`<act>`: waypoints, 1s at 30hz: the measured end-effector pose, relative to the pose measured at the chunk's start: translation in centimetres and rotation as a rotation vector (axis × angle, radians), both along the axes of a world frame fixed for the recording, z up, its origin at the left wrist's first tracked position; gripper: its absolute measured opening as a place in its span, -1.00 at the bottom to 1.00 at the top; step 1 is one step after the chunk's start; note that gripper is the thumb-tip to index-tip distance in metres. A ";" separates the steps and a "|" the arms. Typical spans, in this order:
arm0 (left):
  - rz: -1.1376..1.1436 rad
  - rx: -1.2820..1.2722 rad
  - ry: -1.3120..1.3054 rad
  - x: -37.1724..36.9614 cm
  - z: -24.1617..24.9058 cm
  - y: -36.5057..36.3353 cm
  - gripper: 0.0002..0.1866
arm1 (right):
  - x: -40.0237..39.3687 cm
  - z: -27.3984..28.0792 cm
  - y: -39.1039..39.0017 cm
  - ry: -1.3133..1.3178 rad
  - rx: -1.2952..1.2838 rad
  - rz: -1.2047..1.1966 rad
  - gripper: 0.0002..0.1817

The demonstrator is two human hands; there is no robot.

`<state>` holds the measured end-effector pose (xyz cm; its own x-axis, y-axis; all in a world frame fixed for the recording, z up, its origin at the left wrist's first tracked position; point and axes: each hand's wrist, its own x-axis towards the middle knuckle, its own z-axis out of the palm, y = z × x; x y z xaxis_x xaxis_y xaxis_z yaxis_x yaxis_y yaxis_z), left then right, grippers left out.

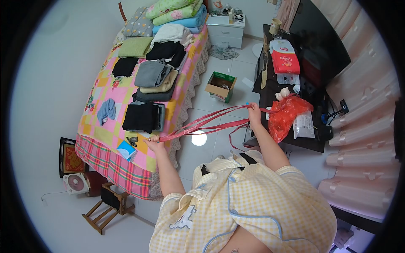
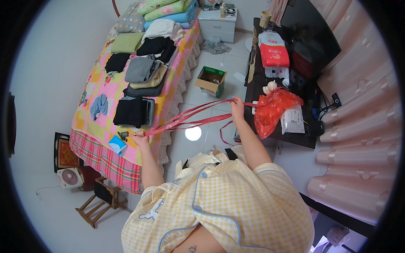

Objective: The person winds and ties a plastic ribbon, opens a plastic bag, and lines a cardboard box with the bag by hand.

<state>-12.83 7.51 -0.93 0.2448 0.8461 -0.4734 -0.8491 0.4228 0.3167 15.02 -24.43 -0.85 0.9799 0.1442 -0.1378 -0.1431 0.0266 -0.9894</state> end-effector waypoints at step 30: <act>-0.449 0.112 -0.081 6.8 1.6 -5.7 -0.63 | -4.1 1.7 3.2 -0.202 -1.148 0.551 -0.29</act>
<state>-5.98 1.77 0.63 0.6308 0.6928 -0.3495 -0.6137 0.7211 0.3215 10.90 -21.20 0.88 0.8473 0.4325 -0.3082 0.2911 -0.8636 -0.4117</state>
